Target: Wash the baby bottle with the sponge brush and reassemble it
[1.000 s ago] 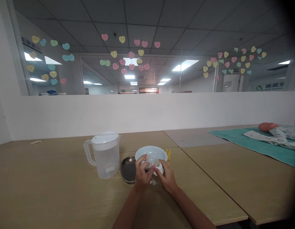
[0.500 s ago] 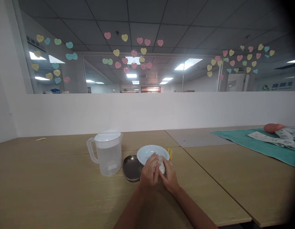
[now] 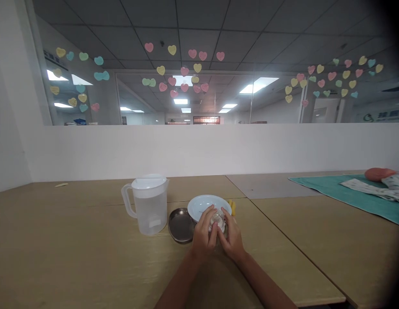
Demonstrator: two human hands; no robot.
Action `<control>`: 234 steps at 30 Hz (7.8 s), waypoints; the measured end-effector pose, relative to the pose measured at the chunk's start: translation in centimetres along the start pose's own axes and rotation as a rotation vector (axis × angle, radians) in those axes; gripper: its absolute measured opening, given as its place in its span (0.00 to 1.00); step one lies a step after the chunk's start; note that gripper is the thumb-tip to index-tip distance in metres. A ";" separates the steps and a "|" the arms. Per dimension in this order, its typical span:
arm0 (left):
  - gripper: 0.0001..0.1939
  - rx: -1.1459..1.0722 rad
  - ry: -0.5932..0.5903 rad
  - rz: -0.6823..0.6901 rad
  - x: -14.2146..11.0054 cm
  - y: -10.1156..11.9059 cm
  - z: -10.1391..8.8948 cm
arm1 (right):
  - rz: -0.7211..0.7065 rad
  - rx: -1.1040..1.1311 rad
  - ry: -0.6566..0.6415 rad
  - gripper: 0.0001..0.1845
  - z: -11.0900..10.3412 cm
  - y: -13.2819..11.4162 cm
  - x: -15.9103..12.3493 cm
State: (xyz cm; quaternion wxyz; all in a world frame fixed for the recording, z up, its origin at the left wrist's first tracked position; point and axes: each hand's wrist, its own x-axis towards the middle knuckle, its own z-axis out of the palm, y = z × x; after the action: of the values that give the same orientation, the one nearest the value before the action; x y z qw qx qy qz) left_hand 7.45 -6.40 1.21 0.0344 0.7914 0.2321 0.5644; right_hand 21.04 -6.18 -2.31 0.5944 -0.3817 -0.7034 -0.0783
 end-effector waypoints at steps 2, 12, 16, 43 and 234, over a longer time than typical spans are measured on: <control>0.18 -0.050 0.029 -0.031 0.0 0.0 0.2 | 0.015 0.014 0.011 0.29 0.1 0.0 0.0; 0.16 -0.110 0.093 -0.065 -0.1 -0.1 0.7 | 0.024 0.025 0.033 0.29 0.2 -0.3 0.1; 0.16 -0.110 0.101 -0.051 -0.1 -0.2 0.7 | 0.024 0.020 0.036 0.29 0.3 -0.3 0.1; 0.17 -0.126 0.092 -0.072 0.1 0.2 0.4 | -0.088 -0.175 0.086 0.32 0.3 -0.3 0.1; 0.33 0.059 -0.143 -0.153 -1.2 -0.4 1.2 | 0.152 0.186 0.723 0.26 0.5 1.5 2.0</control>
State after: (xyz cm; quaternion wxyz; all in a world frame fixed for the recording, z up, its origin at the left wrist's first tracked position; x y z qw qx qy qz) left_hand 8.08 -6.31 -0.44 0.0705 0.8105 0.3053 0.4949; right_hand 21.63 -3.95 -1.21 0.8406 -0.3250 -0.4218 -0.0993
